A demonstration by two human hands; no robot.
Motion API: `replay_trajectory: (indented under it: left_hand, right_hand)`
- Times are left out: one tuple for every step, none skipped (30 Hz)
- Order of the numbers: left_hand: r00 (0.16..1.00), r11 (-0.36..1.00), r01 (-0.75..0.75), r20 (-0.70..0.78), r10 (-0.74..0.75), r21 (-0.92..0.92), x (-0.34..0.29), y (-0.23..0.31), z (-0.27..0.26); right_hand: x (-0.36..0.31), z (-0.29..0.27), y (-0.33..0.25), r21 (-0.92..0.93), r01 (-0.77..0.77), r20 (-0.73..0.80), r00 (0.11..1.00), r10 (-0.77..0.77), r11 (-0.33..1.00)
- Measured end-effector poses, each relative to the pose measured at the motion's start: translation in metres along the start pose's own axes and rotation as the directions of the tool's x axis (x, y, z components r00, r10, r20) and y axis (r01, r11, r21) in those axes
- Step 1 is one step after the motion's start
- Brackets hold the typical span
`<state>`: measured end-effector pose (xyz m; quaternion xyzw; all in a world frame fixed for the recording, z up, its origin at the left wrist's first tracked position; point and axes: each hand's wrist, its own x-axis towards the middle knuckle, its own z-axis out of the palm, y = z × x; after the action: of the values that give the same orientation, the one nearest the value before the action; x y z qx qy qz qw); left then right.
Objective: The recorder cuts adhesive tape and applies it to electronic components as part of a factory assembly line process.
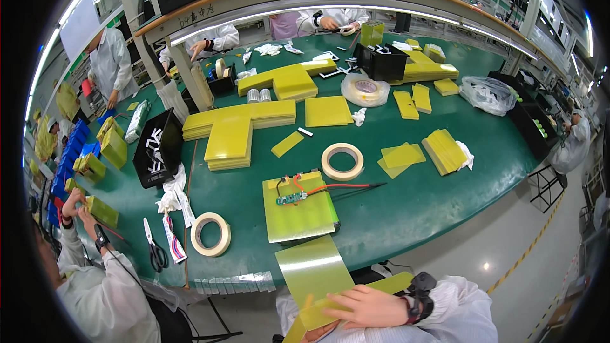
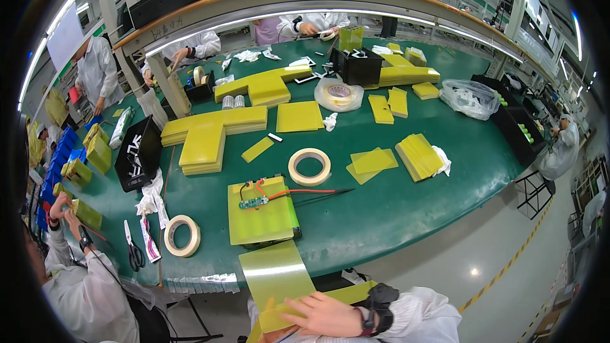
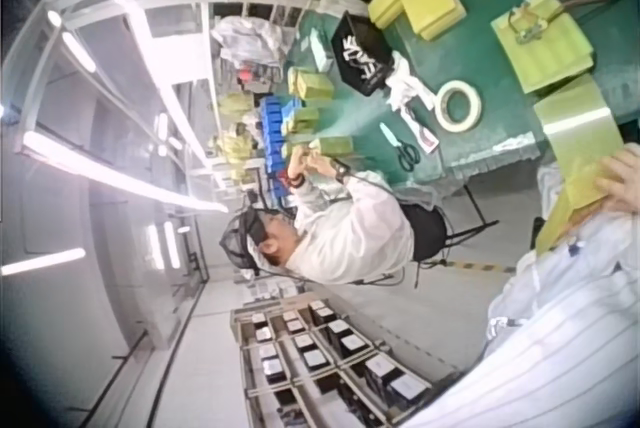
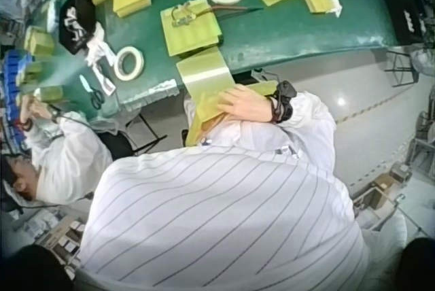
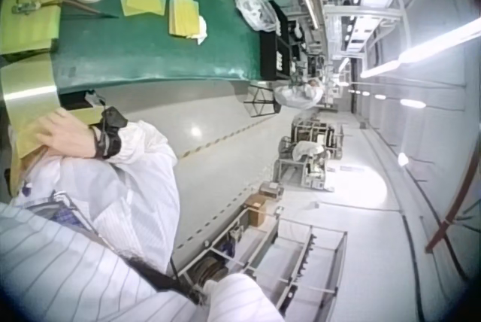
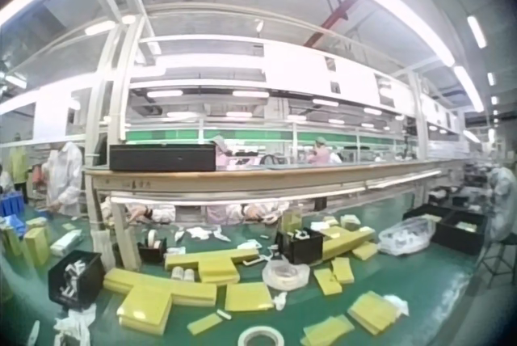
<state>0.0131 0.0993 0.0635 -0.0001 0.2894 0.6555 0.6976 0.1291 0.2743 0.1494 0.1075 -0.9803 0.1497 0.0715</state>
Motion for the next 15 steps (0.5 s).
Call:
replay_trajectory:
  left_hand:
    - [1.000, 1.000, 0.013, 0.009, -0.013, -0.004, 0.002, 0.000, 0.000]
    - [1.000, 1.000, 0.017, 0.012, -0.017, -0.006, 0.003, 0.000, 0.000]
    - [1.000, 1.000, 0.018, 0.010, -0.017, -0.014, 0.004, -0.001, -0.002]
    - [1.000, 1.000, 0.005, -0.003, -0.005, -0.018, 0.003, 0.001, -0.003]
    - [1.000, 1.000, 0.004, -0.010, -0.004, -0.025, 0.003, 0.002, -0.005]
    - [1.000, 1.000, -0.001, -0.008, 0.001, -0.021, 0.000, 0.001, -0.003]
    - [1.000, 1.000, -0.004, -0.004, 0.004, -0.019, -0.003, -0.001, -0.003]
    - [1.000, 1.000, 0.005, 0.002, -0.005, -0.023, -0.003, -0.001, -0.003]
    - [1.000, 1.000, 0.006, 0.000, -0.006, -0.023, -0.002, 0.001, -0.002]
    - [1.000, 1.000, 0.009, -0.002, -0.009, -0.027, -0.001, 0.002, -0.002]
    - [1.000, 1.000, 0.005, 0.007, -0.005, -0.019, 0.001, 0.003, -0.001]
    - [1.000, 1.000, 0.010, 0.010, -0.010, -0.024, 0.002, 0.004, -0.001]
    - [1.000, 0.999, 0.018, 0.020, -0.018, -0.027, 0.003, 0.004, -0.001]
    - [1.000, 0.999, 0.020, 0.022, -0.019, -0.025, 0.002, 0.004, -0.001]
    - [1.000, 1.000, 0.011, 0.016, -0.010, -0.030, 0.000, 0.003, -0.003]
  right_hand:
    - [-0.006, -0.018, -0.001, 0.033, -0.042, 0.103, 0.994, 0.038, 0.999]
    - [-0.013, -0.035, 0.001, 0.031, -0.046, 0.104, 0.994, 0.042, 0.998]
    - [-0.020, -0.051, 0.004, 0.080, -0.040, 0.133, 0.991, 0.029, 0.996]
    - [-0.025, -0.063, 0.011, 0.136, -0.024, 0.162, 0.987, 0.002, 0.990]
    - [-0.033, -0.073, 0.018, 0.200, -0.042, 0.144, 0.990, 0.013, 0.979]
    - [-0.043, -0.087, 0.018, 0.252, -0.058, 0.117, 0.993, 0.029, 0.966]
    - [-0.046, -0.101, 0.019, 0.292, -0.104, 0.027, 0.995, 0.101, 0.951]
    - [-0.048, -0.106, 0.025, 0.335, -0.152, -0.053, 0.982, 0.180, 0.930]
    - [-0.044, -0.108, 0.032, 0.316, -0.204, -0.063, 0.970, 0.235, 0.927]
    - [-0.037, -0.107, 0.040, 0.298, -0.251, -0.074, 0.956, 0.284, 0.921]
    - [-0.030, -0.099, 0.049, 0.286, -0.220, -0.099, 0.961, 0.257, 0.932]
    - [-0.023, -0.085, 0.059, 0.286, -0.225, -0.100, 0.960, 0.263, 0.931]
    - [-0.018, -0.070, 0.068, 0.386, -0.317, -0.029, 0.934, 0.355, 0.866]
    - [-0.012, -0.053, 0.076, 0.479, -0.398, 0.051, 0.902, 0.428, 0.782]
    - [-0.002, -0.036, 0.085, 0.518, -0.450, 0.060, 0.867, 0.494, 0.727]
